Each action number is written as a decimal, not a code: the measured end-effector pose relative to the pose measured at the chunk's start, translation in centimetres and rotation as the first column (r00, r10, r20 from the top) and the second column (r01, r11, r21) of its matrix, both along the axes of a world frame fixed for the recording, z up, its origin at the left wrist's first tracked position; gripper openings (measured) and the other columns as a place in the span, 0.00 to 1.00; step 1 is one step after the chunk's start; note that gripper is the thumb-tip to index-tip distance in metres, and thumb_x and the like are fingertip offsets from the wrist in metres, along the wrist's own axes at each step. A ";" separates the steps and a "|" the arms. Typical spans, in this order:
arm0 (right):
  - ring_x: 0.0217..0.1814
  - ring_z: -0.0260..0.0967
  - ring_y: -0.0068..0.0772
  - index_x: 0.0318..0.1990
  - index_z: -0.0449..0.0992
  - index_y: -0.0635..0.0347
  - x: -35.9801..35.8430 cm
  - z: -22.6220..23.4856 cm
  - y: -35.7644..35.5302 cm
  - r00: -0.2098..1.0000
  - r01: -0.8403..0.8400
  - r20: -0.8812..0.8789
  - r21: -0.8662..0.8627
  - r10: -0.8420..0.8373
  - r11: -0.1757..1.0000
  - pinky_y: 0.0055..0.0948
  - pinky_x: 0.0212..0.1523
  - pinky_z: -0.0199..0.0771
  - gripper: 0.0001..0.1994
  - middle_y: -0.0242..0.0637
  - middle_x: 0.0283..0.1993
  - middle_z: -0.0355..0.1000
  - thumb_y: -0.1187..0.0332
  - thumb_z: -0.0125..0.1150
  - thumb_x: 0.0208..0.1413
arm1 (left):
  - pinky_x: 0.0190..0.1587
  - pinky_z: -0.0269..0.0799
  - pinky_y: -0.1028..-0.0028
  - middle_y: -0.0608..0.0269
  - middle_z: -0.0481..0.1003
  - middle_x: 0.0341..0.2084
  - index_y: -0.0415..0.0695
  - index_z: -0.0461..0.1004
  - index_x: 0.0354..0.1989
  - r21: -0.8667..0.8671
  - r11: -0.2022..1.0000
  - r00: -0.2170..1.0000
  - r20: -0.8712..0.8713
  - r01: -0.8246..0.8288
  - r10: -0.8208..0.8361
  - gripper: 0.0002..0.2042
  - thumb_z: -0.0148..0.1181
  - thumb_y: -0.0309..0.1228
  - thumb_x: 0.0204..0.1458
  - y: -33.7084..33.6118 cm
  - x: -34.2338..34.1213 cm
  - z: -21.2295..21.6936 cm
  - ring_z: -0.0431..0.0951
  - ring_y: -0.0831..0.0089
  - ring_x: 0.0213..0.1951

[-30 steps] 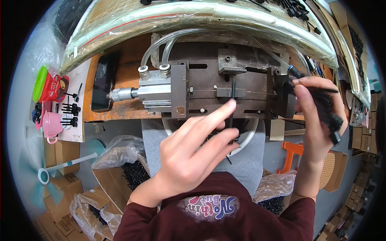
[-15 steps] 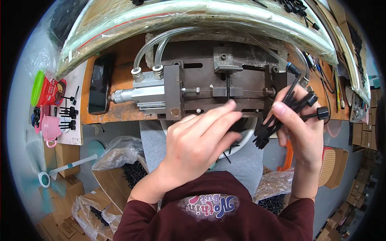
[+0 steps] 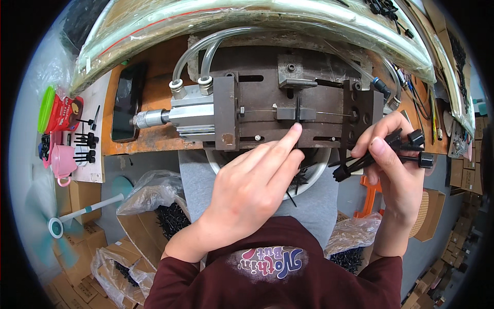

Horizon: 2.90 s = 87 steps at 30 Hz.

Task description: Assemble small black plastic components using a pneumatic clamping machine.

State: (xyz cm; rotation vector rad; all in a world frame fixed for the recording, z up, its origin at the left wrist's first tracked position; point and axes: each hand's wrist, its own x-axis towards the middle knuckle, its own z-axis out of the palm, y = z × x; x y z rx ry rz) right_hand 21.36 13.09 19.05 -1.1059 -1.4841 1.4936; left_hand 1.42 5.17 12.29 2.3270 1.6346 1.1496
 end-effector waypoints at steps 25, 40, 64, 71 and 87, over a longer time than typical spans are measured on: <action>0.17 0.62 0.15 0.38 0.71 0.63 0.3 -0.9 0.8 0.948 -0.037 -0.318 -0.108 0.000 0.993 0.14 0.18 0.60 0.07 0.41 0.33 0.75 0.69 0.59 0.62 | 0.32 0.73 0.74 0.63 0.81 0.37 0.45 0.84 0.37 0.093 0.981 0.917 0.350 0.172 -0.194 0.18 0.77 0.24 0.32 -1.5 -0.4 3.4 0.78 0.72 0.32; 0.23 0.69 0.23 0.42 0.71 0.67 0.9 -1.2 -0.6 0.969 0.081 -0.239 0.050 -0.066 0.995 0.19 0.24 0.70 0.09 0.48 0.40 0.76 0.80 0.62 0.55 | 0.30 0.73 0.76 0.56 0.78 0.50 0.42 0.80 0.37 -0.005 0.997 0.993 -0.083 -0.082 0.081 0.13 0.71 0.27 0.40 1.0 0.6 0.2 0.80 0.71 0.28; 0.18 0.70 0.26 0.37 0.71 0.70 -1.8 -2.9 -1.1 0.831 -0.216 -0.550 -0.185 0.081 0.959 0.23 0.18 0.71 0.05 0.51 0.37 0.76 0.75 0.59 0.58 | 0.46 0.80 0.72 0.46 0.78 0.45 0.33 0.76 0.48 -0.100 0.947 0.718 0.678 0.304 -0.159 0.27 0.78 0.21 0.35 -0.2 -0.3 1.8 0.81 0.62 0.47; 0.17 0.68 0.26 0.37 0.70 0.72 -2.1 -2.1 -1.6 0.778 -0.345 -0.622 -0.311 0.085 0.885 0.20 0.17 0.66 0.07 0.52 0.40 0.73 0.74 0.57 0.58 | 0.37 0.79 0.75 0.51 0.80 0.36 0.34 0.78 0.43 -0.003 0.975 0.773 0.610 0.222 -0.175 0.23 0.78 0.20 0.34 0.2 -0.1 1.8 0.81 0.69 0.36; 0.23 0.69 0.24 0.49 0.67 0.67 0.8 -2.4 -2.1 0.941 0.322 -0.210 0.322 -0.265 0.890 0.18 0.23 0.69 0.13 0.50 0.44 0.75 0.80 0.58 0.57 | 0.32 0.76 0.74 0.52 0.79 0.45 0.38 0.81 0.36 0.018 0.999 0.985 0.170 -0.031 0.027 0.15 0.74 0.23 0.36 -0.2 0.3 0.2 0.80 0.70 0.30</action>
